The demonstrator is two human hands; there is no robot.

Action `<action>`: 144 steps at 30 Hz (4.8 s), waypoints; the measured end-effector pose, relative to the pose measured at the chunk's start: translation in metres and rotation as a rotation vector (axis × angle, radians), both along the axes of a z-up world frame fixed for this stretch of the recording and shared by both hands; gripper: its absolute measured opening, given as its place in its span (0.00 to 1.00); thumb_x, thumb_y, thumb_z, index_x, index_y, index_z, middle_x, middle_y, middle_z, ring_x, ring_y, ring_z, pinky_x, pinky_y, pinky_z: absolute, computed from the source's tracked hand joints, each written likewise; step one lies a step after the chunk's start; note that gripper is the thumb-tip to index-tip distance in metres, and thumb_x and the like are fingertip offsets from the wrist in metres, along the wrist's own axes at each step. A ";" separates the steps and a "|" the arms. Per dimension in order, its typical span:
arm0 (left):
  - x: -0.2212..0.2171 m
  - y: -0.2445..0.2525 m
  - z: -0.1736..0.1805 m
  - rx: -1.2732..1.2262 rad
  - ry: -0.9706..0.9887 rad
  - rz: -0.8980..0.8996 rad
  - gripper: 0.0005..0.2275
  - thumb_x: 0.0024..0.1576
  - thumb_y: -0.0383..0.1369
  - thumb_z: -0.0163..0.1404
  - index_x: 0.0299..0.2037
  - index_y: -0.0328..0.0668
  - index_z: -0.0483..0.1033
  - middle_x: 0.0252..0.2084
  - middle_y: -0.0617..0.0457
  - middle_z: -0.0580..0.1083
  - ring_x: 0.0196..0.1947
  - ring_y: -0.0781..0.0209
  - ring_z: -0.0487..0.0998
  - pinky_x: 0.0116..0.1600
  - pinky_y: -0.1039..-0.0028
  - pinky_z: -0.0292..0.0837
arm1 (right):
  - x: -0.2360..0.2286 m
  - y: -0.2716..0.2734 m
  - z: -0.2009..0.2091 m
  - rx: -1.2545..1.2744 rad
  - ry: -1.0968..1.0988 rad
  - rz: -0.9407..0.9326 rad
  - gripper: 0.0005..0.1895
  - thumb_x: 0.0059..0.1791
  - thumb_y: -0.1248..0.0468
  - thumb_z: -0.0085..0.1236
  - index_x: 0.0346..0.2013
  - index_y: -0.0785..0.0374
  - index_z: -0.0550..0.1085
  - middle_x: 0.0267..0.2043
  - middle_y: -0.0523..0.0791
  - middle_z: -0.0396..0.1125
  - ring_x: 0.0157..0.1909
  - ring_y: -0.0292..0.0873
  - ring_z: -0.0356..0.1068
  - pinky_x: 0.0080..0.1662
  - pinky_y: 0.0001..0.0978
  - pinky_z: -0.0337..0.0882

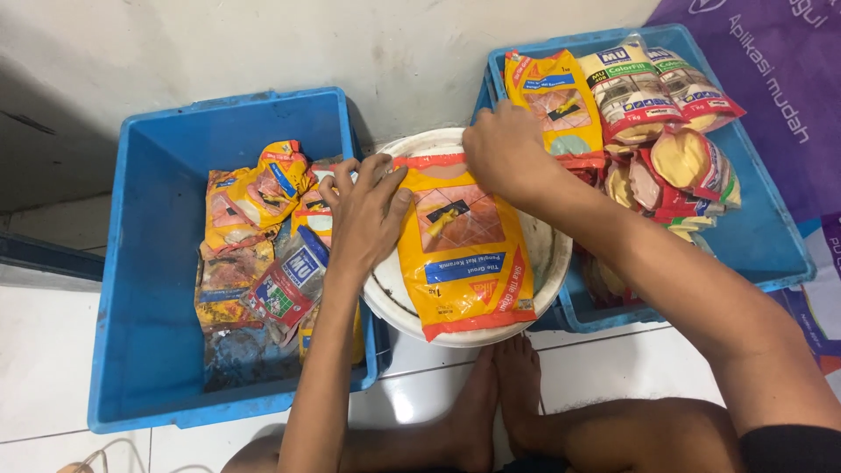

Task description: Wiping down individual plastic food packages with a cloth and sorting them into bins.

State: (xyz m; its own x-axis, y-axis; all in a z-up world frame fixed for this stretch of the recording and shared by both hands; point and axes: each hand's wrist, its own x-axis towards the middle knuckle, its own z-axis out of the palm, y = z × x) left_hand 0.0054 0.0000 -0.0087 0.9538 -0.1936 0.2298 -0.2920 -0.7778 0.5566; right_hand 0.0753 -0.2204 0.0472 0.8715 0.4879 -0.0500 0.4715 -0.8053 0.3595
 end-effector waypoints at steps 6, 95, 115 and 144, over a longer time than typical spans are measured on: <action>-0.005 -0.002 0.007 -0.009 -0.010 0.047 0.35 0.63 0.60 0.20 0.53 0.53 0.82 0.64 0.43 0.68 0.67 0.47 0.56 0.69 0.46 0.36 | -0.029 0.013 0.019 0.634 0.348 0.214 0.17 0.51 0.63 0.51 0.49 0.69 0.79 0.52 0.62 0.71 0.50 0.65 0.73 0.53 0.50 0.74; -0.009 0.000 0.013 -0.142 -0.031 0.054 0.35 0.66 0.55 0.14 0.57 0.52 0.78 0.63 0.44 0.67 0.67 0.45 0.55 0.67 0.47 0.39 | -0.111 0.040 -0.050 0.438 0.161 0.392 0.23 0.45 0.51 0.58 0.47 0.62 0.68 0.39 0.49 0.62 0.43 0.53 0.69 0.45 0.42 0.71; -0.013 -0.002 0.010 -0.056 0.024 0.111 0.31 0.66 0.54 0.20 0.55 0.58 0.81 0.64 0.45 0.70 0.68 0.47 0.56 0.68 0.47 0.39 | -0.036 -0.028 -0.019 0.628 0.390 -0.132 0.30 0.48 0.48 0.55 0.58 0.62 0.65 0.50 0.55 0.68 0.54 0.61 0.71 0.56 0.53 0.68; -0.014 -0.004 0.012 -0.037 0.020 0.136 0.32 0.65 0.54 0.19 0.54 0.57 0.82 0.64 0.44 0.70 0.68 0.45 0.56 0.69 0.44 0.38 | -0.038 -0.039 -0.029 0.737 0.401 -0.226 0.24 0.49 0.55 0.55 0.55 0.61 0.62 0.44 0.49 0.61 0.50 0.53 0.69 0.50 0.44 0.71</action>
